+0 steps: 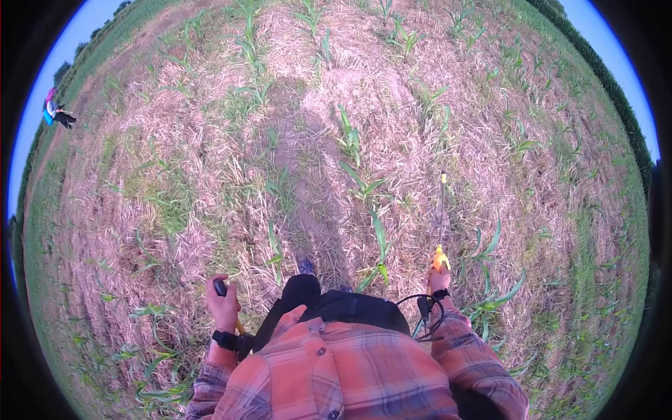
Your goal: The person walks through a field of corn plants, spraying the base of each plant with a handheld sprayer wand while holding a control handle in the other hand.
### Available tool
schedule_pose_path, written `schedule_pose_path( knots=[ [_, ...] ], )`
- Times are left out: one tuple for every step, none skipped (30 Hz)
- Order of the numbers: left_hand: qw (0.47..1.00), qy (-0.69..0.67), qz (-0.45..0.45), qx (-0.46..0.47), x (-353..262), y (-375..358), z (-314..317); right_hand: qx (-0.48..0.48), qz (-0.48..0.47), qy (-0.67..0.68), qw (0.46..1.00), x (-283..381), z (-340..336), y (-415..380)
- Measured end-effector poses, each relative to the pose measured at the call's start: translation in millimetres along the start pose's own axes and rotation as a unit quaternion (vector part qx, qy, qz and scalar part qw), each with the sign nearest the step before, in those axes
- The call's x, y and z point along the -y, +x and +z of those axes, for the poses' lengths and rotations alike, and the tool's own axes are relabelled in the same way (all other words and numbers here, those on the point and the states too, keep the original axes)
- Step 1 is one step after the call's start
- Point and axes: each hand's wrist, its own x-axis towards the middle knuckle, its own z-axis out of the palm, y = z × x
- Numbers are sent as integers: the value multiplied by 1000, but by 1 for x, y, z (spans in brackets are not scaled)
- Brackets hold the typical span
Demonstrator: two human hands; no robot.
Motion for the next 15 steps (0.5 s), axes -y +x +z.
schedule_pose_path(
  knots=[
    [1000,-7,2,10,3,10,4,1,1,32,999,0,-1,6],
    [1000,-12,4,6,5,21,7,3,0,66,998,1,1,10],
    [1000,-4,3,13,8,33,10,-14,8,45,999,4,5,13],
    [1000,1,5,19,8,46,12,-30,12,27,999,10,9,14],
    [1000,-6,-11,21,7,59,16,-38,-8,-31,999,-4,14,32],
    [1000,-1,15,25,12,74,18,-48,-29,-90,994,-19,23,52],
    [999,-14,9,27,9,86,19,-58,-23,-136,989,-18,33,57],
    [999,-24,-2,31,6,95,18,-68,-12,-186,980,-11,44,60],
    [999,-32,3,23,2,105,17,-55,-32,-198,978,9,56,53],
    [999,-42,-17,17,-1,115,15,-41,-50,-210,975,26,69,44],
    [998,-50,-37,13,-4,124,13,-35,-118,-134,983,28,91,50],
    [998,-54,-34,10,-6,134,11,-21,-98,-155,983,29,105,54],
    [997,-60,-39,5,-7,144,10,-7,-79,-176,981,72,118,27],
    [997,-65,-44,0,-7,152,7,8,-60,-198,978,131,131,-12],
    [997,-59,-47,-12,0,163,3,28,-150,-336,930,145,143,-15]
  ],
)
